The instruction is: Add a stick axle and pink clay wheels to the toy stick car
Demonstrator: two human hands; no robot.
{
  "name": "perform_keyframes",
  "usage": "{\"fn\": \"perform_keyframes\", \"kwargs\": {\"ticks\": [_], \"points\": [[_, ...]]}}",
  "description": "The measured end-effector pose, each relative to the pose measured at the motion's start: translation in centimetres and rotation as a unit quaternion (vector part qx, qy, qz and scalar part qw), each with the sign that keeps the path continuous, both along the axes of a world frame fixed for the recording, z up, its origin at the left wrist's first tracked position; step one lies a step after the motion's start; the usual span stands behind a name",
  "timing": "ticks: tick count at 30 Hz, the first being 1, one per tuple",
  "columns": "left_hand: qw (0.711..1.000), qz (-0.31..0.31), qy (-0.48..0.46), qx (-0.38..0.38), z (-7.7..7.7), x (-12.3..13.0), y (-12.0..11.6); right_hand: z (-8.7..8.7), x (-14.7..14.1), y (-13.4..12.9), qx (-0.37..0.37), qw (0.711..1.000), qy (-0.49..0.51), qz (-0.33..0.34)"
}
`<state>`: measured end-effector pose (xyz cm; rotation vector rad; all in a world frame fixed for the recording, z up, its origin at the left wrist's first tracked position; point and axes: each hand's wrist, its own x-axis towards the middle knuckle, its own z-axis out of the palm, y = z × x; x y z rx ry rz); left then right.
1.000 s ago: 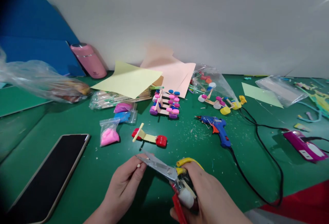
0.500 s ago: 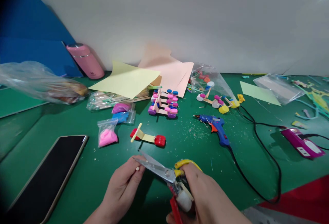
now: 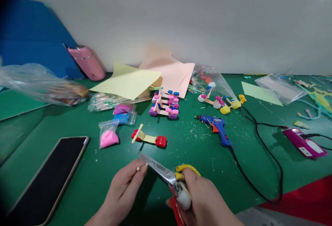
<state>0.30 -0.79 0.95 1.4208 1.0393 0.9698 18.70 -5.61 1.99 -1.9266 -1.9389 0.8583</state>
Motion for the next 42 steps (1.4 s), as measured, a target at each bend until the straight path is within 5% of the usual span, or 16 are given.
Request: {"fn": "perform_keyframes", "kwargs": {"ticks": [4,10,13,17,19,25,37,42], "points": [[0.992,-0.008,-0.055,-0.109,-0.5,0.2,0.1,0.1,1.2,1.3,-0.072,0.996,-0.038,-0.037],[0.920,-0.065,-0.255,-0.290,-0.9,0.7,0.4,-1.7,6.3,2.5,0.014,0.982,-0.150,-0.110],[0.885,-0.080,-0.318,-0.332,-0.8,0.9,0.5,-2.2,8.5,2.4,0.058,0.973,-0.202,-0.090],[0.855,-0.087,-0.352,-0.369,-0.8,1.0,0.5,-0.7,7.3,2.5,0.150,0.970,-0.179,-0.070],[0.848,-0.101,-0.350,-0.384,-0.8,1.0,0.4,0.2,4.9,2.9,0.160,0.984,-0.061,-0.051],[0.851,-0.127,-0.334,-0.386,-1.0,1.1,0.4,0.2,-2.6,4.8,0.040,0.971,0.236,0.015],[0.866,-0.062,-0.306,-0.389,-0.1,0.8,1.2,0.4,-2.3,6.6,-0.057,0.938,0.341,-0.009],[0.889,-0.083,-0.259,-0.368,-0.7,0.8,1.2,0.3,-3.3,6.4,-0.072,0.941,0.330,0.006]]}}
